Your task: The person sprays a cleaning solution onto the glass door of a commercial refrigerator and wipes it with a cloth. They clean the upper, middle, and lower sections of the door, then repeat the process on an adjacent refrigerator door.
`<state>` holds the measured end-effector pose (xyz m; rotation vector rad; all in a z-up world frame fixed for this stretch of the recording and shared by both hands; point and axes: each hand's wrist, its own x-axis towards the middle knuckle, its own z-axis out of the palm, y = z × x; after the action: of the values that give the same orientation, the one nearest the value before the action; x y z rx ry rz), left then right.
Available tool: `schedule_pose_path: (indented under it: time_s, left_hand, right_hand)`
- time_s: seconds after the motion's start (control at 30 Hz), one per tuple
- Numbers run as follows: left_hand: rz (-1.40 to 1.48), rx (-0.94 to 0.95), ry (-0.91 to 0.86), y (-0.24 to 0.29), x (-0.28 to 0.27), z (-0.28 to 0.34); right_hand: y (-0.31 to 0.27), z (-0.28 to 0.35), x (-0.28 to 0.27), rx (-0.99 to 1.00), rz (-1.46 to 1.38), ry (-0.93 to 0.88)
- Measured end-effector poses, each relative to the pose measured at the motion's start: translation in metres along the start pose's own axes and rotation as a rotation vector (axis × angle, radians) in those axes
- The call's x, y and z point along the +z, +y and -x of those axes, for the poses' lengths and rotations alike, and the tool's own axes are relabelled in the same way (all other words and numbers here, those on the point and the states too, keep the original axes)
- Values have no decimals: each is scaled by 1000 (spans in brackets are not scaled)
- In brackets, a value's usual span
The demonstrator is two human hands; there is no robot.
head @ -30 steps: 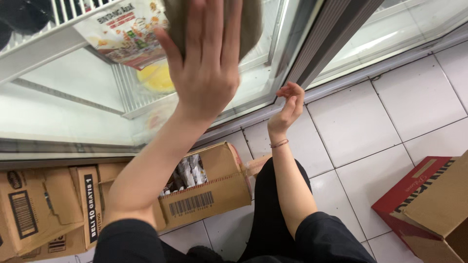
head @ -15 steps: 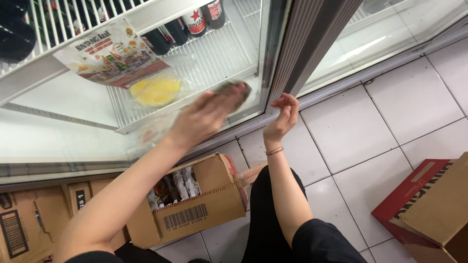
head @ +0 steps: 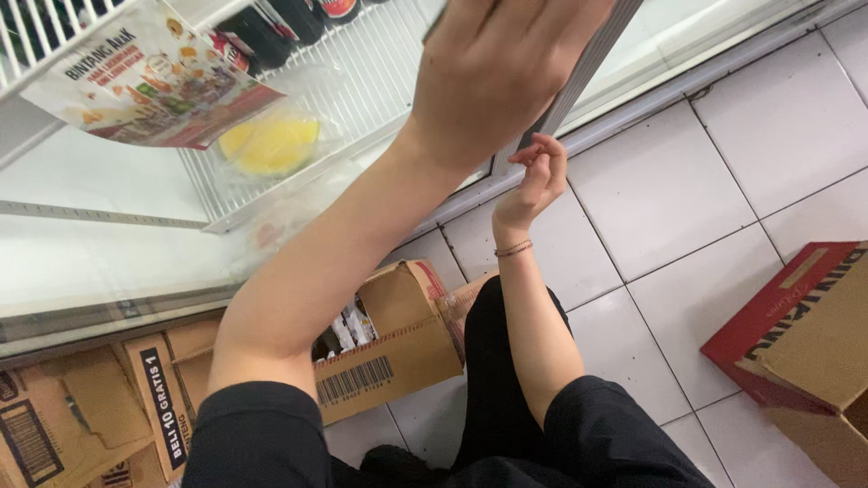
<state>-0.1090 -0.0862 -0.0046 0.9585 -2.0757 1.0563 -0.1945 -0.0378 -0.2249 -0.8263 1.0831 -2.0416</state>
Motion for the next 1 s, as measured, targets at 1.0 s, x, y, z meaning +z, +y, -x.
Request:
schedule_pose_path:
  time_s: [1.0]
  left_hand:
    - [-230, 43, -169, -61, -85, 112]
  right_hand:
    - [-46, -1, -26, 74, -108, -107]
